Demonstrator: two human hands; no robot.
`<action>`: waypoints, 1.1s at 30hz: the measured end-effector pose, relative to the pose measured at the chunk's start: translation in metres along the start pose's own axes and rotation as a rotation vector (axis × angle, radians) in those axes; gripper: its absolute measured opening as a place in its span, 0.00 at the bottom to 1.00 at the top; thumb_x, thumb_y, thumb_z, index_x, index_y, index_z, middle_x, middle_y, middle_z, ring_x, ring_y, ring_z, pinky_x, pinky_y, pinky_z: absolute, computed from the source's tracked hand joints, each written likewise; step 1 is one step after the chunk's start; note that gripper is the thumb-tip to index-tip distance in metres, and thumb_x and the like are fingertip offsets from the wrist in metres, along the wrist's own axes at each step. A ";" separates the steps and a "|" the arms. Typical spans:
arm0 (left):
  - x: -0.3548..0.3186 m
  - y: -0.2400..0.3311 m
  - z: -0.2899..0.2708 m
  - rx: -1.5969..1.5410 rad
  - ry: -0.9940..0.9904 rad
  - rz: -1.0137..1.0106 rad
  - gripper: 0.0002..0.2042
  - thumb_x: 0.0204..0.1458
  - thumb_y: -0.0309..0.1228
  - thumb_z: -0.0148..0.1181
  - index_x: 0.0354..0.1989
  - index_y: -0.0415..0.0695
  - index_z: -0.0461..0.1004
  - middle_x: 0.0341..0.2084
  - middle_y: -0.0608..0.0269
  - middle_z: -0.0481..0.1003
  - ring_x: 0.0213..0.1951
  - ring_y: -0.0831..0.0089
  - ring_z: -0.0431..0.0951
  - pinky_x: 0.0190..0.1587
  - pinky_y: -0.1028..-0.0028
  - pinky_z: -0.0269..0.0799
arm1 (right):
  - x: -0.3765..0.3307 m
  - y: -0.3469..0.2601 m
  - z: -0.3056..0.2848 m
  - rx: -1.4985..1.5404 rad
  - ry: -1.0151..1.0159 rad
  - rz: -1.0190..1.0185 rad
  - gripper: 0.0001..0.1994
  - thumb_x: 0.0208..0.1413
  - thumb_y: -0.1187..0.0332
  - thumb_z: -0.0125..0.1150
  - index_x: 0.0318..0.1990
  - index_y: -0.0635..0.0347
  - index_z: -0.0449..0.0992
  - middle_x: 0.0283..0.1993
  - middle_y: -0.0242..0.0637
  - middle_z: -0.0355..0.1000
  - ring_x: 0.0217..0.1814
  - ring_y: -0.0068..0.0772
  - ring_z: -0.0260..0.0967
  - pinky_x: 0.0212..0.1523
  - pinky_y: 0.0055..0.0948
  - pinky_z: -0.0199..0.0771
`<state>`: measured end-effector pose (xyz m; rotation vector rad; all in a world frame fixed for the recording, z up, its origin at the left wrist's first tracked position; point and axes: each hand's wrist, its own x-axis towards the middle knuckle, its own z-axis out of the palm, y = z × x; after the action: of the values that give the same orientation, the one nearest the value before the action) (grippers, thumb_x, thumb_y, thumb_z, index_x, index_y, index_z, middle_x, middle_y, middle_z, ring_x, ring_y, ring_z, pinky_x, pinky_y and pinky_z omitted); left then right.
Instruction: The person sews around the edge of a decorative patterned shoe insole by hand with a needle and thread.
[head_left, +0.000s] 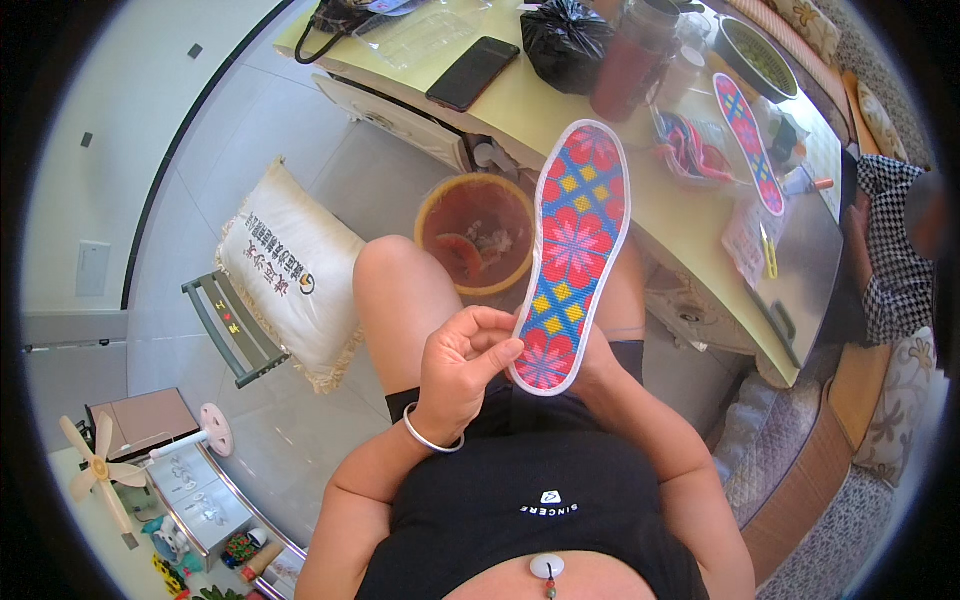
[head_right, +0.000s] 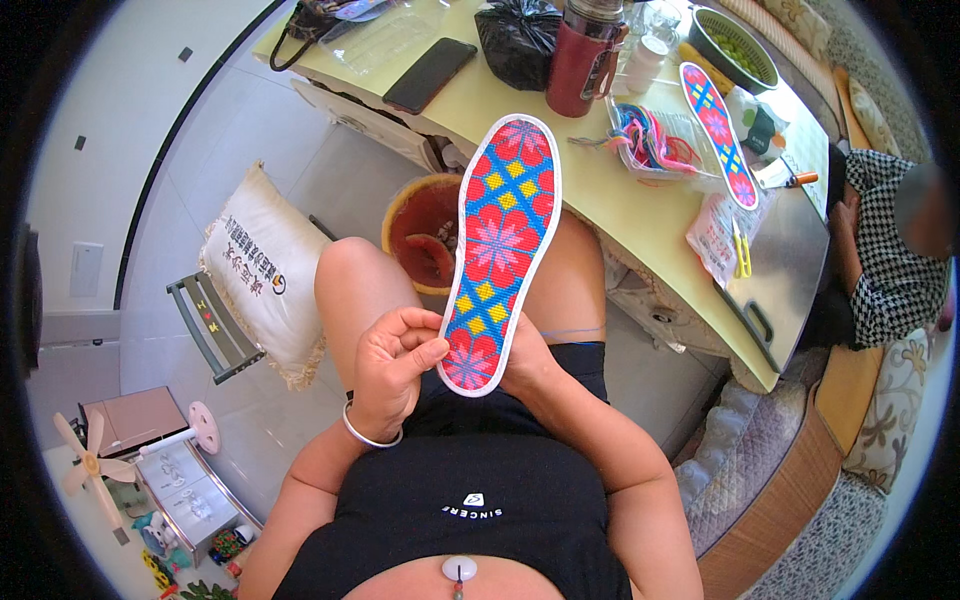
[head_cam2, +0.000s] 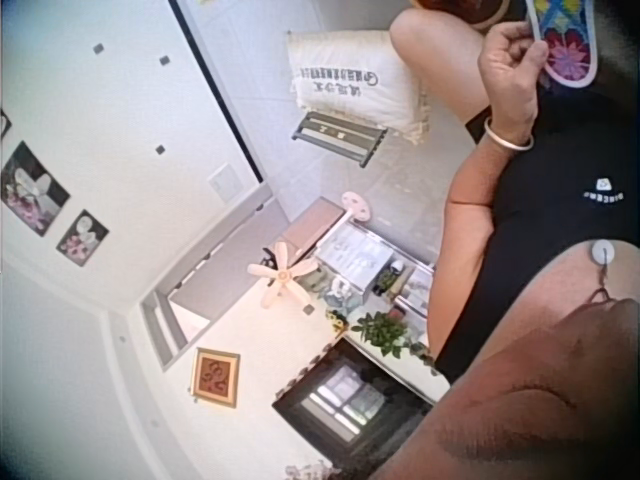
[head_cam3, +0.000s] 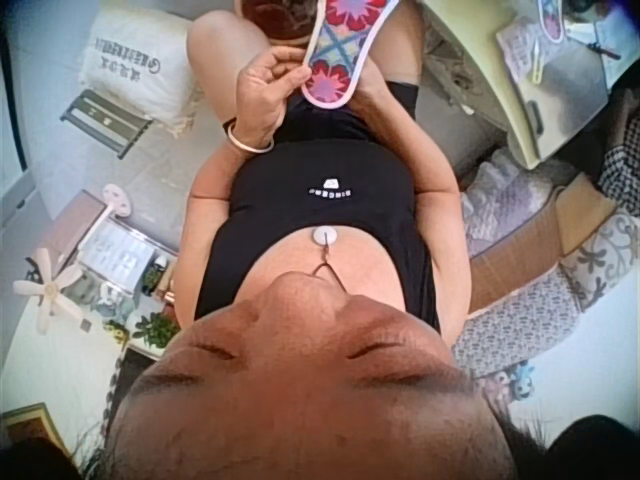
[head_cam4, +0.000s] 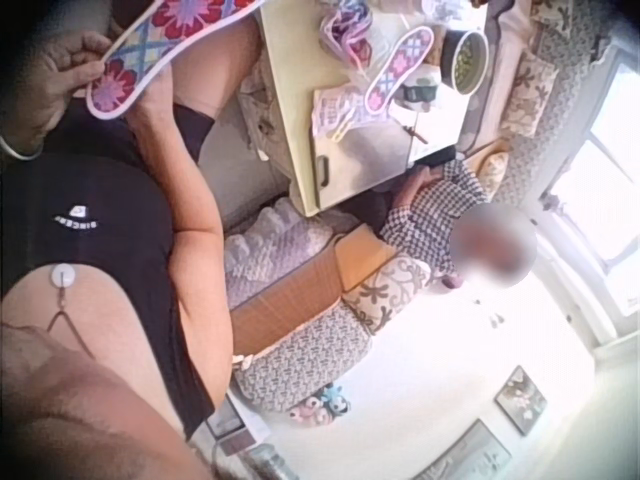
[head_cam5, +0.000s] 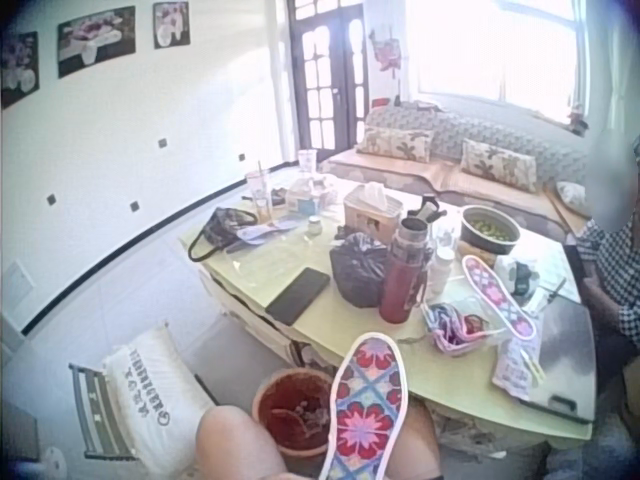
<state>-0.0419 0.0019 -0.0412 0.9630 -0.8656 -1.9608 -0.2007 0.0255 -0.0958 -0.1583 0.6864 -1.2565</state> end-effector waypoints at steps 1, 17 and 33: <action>0.000 0.000 0.000 0.006 0.001 0.000 0.10 0.53 0.19 0.59 0.43 0.34 0.70 0.32 0.56 0.79 0.32 0.77 0.78 0.35 0.80 0.74 | 0.000 0.000 0.001 -0.017 0.018 -0.017 0.13 0.56 0.65 0.59 0.43 0.66 0.73 0.39 0.42 0.76 0.37 0.35 0.76 0.36 0.31 0.79; 0.013 -0.013 -0.013 -0.686 -0.136 -0.233 0.10 0.54 0.21 0.56 0.45 0.37 0.71 0.32 0.59 0.77 0.32 0.72 0.77 0.36 0.77 0.72 | -0.013 -0.013 0.027 -0.580 0.032 -0.301 0.03 0.52 0.77 0.62 0.34 0.64 0.75 0.33 0.34 0.74 0.33 0.24 0.71 0.35 0.24 0.72; 0.018 -0.028 -0.022 -1.108 -0.340 -0.337 0.11 0.60 0.32 0.50 0.43 0.37 0.70 0.22 0.60 0.69 0.22 0.75 0.66 0.28 0.80 0.66 | -0.017 -0.020 0.054 -1.186 0.007 -0.980 0.06 0.43 0.80 0.65 0.28 0.63 0.73 0.26 0.38 0.68 0.25 0.35 0.70 0.24 0.27 0.69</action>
<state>-0.0403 -0.0049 -0.0803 0.1075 0.3118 -2.4293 -0.1897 0.0205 -0.0367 -1.6168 1.3772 -1.5782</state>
